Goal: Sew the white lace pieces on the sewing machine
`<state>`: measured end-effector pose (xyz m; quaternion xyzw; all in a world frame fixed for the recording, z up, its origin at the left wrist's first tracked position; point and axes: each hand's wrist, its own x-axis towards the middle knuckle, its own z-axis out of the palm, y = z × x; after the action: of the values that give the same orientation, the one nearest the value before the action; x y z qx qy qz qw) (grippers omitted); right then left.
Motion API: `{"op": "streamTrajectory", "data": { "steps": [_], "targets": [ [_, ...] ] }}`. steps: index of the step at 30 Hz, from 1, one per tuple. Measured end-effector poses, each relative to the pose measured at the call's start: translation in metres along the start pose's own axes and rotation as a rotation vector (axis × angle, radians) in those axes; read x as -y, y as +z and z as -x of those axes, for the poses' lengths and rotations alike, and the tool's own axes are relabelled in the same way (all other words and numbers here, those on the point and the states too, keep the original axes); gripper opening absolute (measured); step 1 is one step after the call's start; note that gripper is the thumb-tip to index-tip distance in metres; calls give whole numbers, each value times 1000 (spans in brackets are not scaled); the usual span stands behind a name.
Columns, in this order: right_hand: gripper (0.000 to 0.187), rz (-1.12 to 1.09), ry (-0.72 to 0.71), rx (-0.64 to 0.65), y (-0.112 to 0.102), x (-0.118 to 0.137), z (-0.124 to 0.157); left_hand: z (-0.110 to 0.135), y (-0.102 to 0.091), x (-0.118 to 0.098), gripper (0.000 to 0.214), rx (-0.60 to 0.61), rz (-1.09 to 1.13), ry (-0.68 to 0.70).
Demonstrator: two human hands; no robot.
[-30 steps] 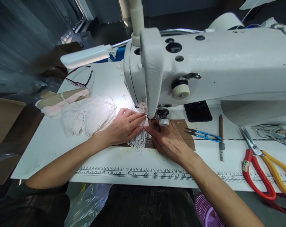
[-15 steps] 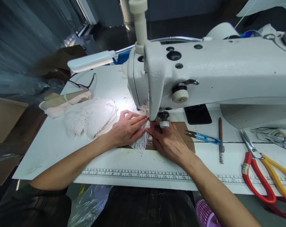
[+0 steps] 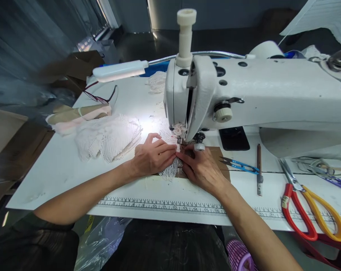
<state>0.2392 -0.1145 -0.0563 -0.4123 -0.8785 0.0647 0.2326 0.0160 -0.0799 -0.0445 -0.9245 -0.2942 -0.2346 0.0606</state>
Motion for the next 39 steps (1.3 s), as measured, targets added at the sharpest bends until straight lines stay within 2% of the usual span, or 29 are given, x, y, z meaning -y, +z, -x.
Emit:
{"op": "streamTrajectory", "data": {
  "steps": [6, 13, 25, 28, 30, 34, 36, 39],
  "targets": [
    [37, 79, 84, 52, -1, 5, 1, -1, -8, 5, 24, 109, 103, -29],
    [40, 149, 110, 95, -2, 5, -6, -3, -16, 6, 33, 210, 104, -77],
    [39, 275, 99, 76, -3, 9, -13, -4, -1, -1, 32, 99, -21, -131],
    [39, 272, 102, 67, -1, 10, -13, -12, 1, 13, 28, 59, -35, -174],
    [39, 267, 104, 66, 0, 9, -11, -22, 3, 28, 26, 75, -53, -208],
    [41, 141, 104, 45, -7, 4, -4, -36, 2, 56, 25, 226, -35, -147],
    [43, 3, 102, 53, -18, -1, 2, -34, -3, 59, 25, 220, -36, -158],
    [40, -167, 109, 82, -37, -7, 9, -22, -13, 46, 26, 155, 17, -156]
  ]
}}
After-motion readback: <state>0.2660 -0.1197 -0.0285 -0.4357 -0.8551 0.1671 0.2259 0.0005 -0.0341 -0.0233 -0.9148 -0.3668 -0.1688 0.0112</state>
